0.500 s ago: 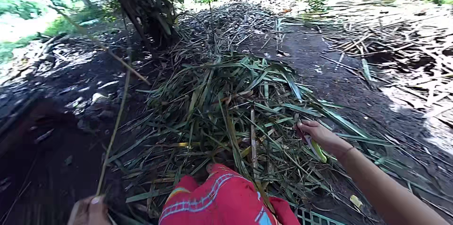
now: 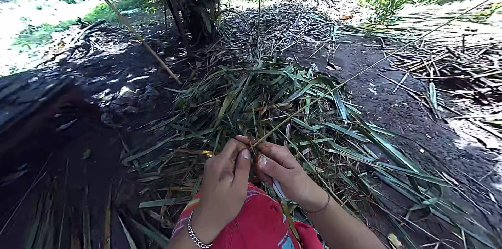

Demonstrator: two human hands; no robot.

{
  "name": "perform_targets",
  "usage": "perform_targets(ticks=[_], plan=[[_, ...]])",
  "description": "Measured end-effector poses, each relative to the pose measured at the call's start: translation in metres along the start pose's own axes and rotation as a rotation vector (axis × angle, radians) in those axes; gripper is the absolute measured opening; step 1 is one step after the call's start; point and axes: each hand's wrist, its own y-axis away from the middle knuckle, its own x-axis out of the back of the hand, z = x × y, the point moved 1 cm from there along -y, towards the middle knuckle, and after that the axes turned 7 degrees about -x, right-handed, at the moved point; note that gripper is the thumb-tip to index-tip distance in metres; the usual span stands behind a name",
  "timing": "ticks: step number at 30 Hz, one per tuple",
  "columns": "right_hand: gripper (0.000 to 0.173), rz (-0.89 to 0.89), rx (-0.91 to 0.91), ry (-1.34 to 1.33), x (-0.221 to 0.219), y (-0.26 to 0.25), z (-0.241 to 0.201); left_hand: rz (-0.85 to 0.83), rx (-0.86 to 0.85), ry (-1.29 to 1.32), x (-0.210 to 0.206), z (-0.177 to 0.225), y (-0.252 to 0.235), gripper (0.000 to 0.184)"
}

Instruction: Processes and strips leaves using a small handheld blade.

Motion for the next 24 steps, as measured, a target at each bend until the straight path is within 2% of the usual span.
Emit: perform_targets(ticks=[3, 5, 12, 14, 16, 18, 20, 22, 24], plan=[[0.037, 0.026, 0.076, -0.001, 0.004, 0.006, 0.004, -0.01, 0.074, 0.118, -0.001, 0.005, 0.006, 0.022], [0.032, 0.058, 0.086, -0.04, 0.013, 0.01, -0.001, -0.017, 0.045, 0.065, 0.002, 0.004, 0.012, 0.025], [0.035, 0.434, 0.089, -0.111, 0.088, 0.013, -0.029, -0.024, 0.031, -0.113, 0.035, -0.004, 0.034, 0.031], [0.036, 0.381, 0.041, -0.146, 0.084, 0.016, -0.03, -0.035, 0.051, -0.129, 0.037, -0.005, 0.037, 0.031], [0.042, 0.193, -0.072, -0.187, 0.059, 0.021, -0.022, -0.055, 0.121, -0.052, 0.033, -0.003, 0.037, 0.026], [0.044, 0.012, -0.16, -0.182, 0.027, 0.022, -0.01, -0.071, 0.271, 0.157, 0.026, 0.0, 0.037, 0.019], [0.043, -0.106, -0.164, -0.182, 0.008, 0.021, -0.001, -0.072, 0.441, 0.42, 0.022, 0.002, 0.038, 0.025], [0.04, -0.113, -0.107, -0.185, 0.008, 0.021, 0.003, -0.095, 0.572, 0.601, 0.026, 0.003, 0.041, 0.031], [0.036, -0.026, -0.057, -0.207, 0.024, 0.022, -0.002, -0.133, 0.652, 0.653, 0.036, 0.003, 0.045, 0.034]])
